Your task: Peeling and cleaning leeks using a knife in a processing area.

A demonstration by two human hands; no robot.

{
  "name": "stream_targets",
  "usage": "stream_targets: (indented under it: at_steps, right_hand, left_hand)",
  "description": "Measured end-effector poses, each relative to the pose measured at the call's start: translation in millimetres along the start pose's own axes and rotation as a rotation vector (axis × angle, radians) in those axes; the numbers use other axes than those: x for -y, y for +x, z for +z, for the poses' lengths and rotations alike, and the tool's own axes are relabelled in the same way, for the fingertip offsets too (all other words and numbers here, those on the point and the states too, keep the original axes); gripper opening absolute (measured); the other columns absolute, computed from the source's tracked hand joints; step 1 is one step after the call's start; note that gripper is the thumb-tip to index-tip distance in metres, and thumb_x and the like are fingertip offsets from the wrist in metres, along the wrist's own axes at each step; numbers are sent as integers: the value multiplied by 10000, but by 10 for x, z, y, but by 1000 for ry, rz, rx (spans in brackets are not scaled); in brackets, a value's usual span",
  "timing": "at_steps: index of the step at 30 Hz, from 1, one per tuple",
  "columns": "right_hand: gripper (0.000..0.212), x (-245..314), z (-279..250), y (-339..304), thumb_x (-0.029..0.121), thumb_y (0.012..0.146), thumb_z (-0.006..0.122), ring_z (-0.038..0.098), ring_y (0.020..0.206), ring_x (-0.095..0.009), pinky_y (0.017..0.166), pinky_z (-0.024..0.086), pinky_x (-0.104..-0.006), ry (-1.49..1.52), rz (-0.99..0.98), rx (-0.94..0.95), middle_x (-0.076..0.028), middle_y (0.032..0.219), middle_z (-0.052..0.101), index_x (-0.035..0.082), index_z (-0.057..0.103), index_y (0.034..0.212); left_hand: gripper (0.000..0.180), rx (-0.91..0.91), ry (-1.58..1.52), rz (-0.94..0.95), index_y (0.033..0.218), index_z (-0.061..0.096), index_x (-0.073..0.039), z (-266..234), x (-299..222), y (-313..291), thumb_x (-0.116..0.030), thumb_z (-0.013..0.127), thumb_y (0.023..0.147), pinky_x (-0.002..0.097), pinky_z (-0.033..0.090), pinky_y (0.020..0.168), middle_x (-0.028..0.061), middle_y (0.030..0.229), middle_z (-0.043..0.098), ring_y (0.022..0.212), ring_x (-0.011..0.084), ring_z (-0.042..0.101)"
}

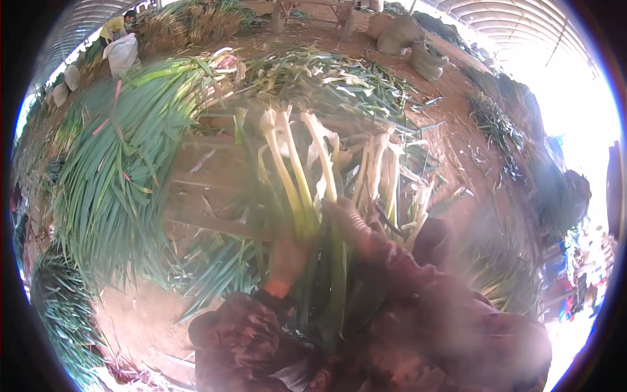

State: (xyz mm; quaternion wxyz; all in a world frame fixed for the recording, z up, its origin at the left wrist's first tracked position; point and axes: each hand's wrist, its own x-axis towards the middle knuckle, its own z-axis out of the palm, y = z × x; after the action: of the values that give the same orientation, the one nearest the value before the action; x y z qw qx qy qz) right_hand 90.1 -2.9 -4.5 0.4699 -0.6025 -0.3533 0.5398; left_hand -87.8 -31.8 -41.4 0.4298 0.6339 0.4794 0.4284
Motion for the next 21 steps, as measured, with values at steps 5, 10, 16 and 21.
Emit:
stream_targets:
  at_steps: [5,10,16,21]
  right_hand:
    - [418,-57,110,-49,244,855,749,664,831,-202,727,543,-344,39,-26,3,-116,936,655,-40,622,1133]
    - [415,304,-161,-158,174,812,783,658,797,-189,681,535,-323,208,92,221,-98,946,669,-32,629,1137]
    - [399,928,-198,-486,158,803,749,646,827,-139,727,522,-298,-208,-133,292,-61,939,687,-30,647,1139]
    - [482,1064,-600,-505,156,772,795,619,881,-132,792,520,-306,-601,-308,267,-63,975,681,-31,617,1179]
  left_hand:
    - [529,-31,241,65,1207,532,3,149,-181,-255,-250,770,809,447,525,814,238,1016,659,959,390,666]
    - [572,70,242,171,1241,532,-51,221,-270,-267,-311,783,797,481,520,797,224,1012,658,964,428,651]
    - [587,285,373,203,1255,545,-67,-157,-315,-33,-262,816,771,423,529,785,153,1041,669,883,338,679]
    - [733,-371,357,419,1297,492,12,-558,-721,766,-182,863,695,387,501,904,205,1127,644,1043,315,639]
